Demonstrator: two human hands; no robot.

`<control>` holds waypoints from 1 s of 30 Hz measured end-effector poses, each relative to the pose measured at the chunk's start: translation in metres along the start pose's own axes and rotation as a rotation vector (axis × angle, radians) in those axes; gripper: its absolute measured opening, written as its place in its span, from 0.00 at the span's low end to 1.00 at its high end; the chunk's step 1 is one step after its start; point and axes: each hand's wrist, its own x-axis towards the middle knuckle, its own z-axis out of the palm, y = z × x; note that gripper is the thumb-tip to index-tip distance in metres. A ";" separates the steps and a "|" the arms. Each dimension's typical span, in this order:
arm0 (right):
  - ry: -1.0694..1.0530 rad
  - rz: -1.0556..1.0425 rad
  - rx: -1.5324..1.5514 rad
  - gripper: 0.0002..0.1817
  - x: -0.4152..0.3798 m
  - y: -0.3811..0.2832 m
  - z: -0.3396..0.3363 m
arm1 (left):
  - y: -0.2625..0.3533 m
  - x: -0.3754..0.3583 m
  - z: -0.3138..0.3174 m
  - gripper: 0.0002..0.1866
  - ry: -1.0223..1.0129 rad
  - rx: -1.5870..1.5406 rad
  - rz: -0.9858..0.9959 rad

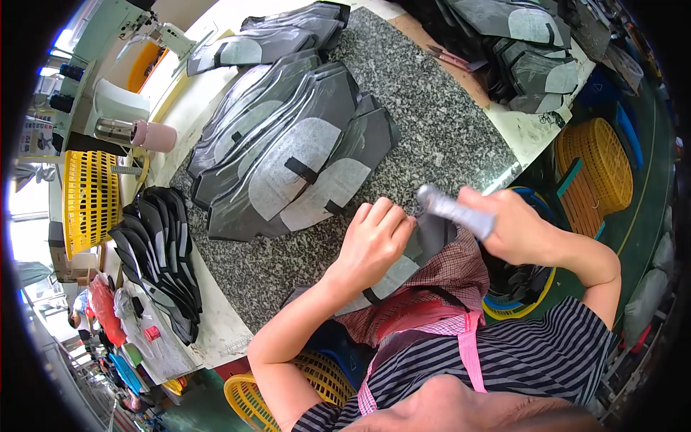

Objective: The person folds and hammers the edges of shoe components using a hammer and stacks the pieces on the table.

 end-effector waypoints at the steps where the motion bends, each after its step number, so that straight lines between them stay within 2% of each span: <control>1: -0.013 0.006 0.006 0.11 -0.002 -0.003 0.001 | 0.001 0.001 -0.002 0.11 -0.009 0.021 0.006; 3: 0.086 -0.036 0.172 0.12 -0.003 -0.009 -0.001 | 0.002 0.000 -0.002 0.10 0.018 -0.006 -0.058; 5: -0.064 0.034 0.052 0.11 -0.002 -0.005 0.014 | 0.006 0.000 -0.006 0.09 0.074 -0.028 -0.235; 6: -0.120 0.059 -0.017 0.10 -0.001 -0.003 0.021 | 0.006 -0.003 -0.007 0.09 0.070 -0.029 -0.235; 8: -0.102 0.054 -0.013 0.09 0.001 -0.004 0.016 | 0.004 -0.009 -0.010 0.08 0.070 -0.331 -0.433; 10: -0.059 0.043 0.106 0.11 0.008 -0.008 0.005 | 0.007 -0.012 -0.010 0.08 0.083 -0.345 -0.416; 12: -0.036 0.067 0.088 0.11 0.007 -0.012 0.003 | 0.010 -0.015 -0.008 0.08 0.119 -0.377 -0.382; 14: 0.121 -0.052 0.290 0.10 0.001 -0.009 0.009 | 0.013 -0.018 -0.008 0.10 0.091 -0.343 -0.345; 16: -0.046 -0.024 0.140 0.10 0.002 -0.004 0.015 | 0.014 -0.019 -0.010 0.14 0.034 -0.245 -0.260; 18: -0.044 -0.033 0.046 0.12 0.004 -0.003 0.015 | 0.016 -0.018 -0.013 0.16 0.006 -0.209 -0.233; 21: 0.000 -0.042 0.215 0.13 0.006 -0.011 0.007 | 0.023 -0.014 -0.017 0.14 -0.011 -0.066 -0.207; 22: -0.009 -0.043 0.214 0.13 0.007 -0.008 0.012 | 0.020 -0.015 -0.015 0.14 -0.009 -0.068 -0.215; 24: -0.173 -0.024 -0.003 0.13 0.007 0.000 0.024 | 0.016 -0.018 -0.013 0.13 0.046 -0.159 -0.250; 25: -0.163 -0.016 -0.014 0.12 0.008 -0.002 0.025 | 0.018 -0.018 -0.014 0.10 0.071 -0.174 -0.349; 26: -0.161 -0.022 -0.019 0.12 0.010 -0.002 0.022 | 0.017 -0.018 -0.015 0.10 0.077 -0.169 -0.349; 28: -0.163 0.020 0.063 0.12 0.014 -0.006 0.014 | 0.017 -0.023 -0.017 0.07 0.119 -0.364 -0.505; 30: -0.169 0.052 0.059 0.11 0.016 -0.008 0.009 | 0.024 -0.027 -0.015 0.08 0.113 -0.370 -0.492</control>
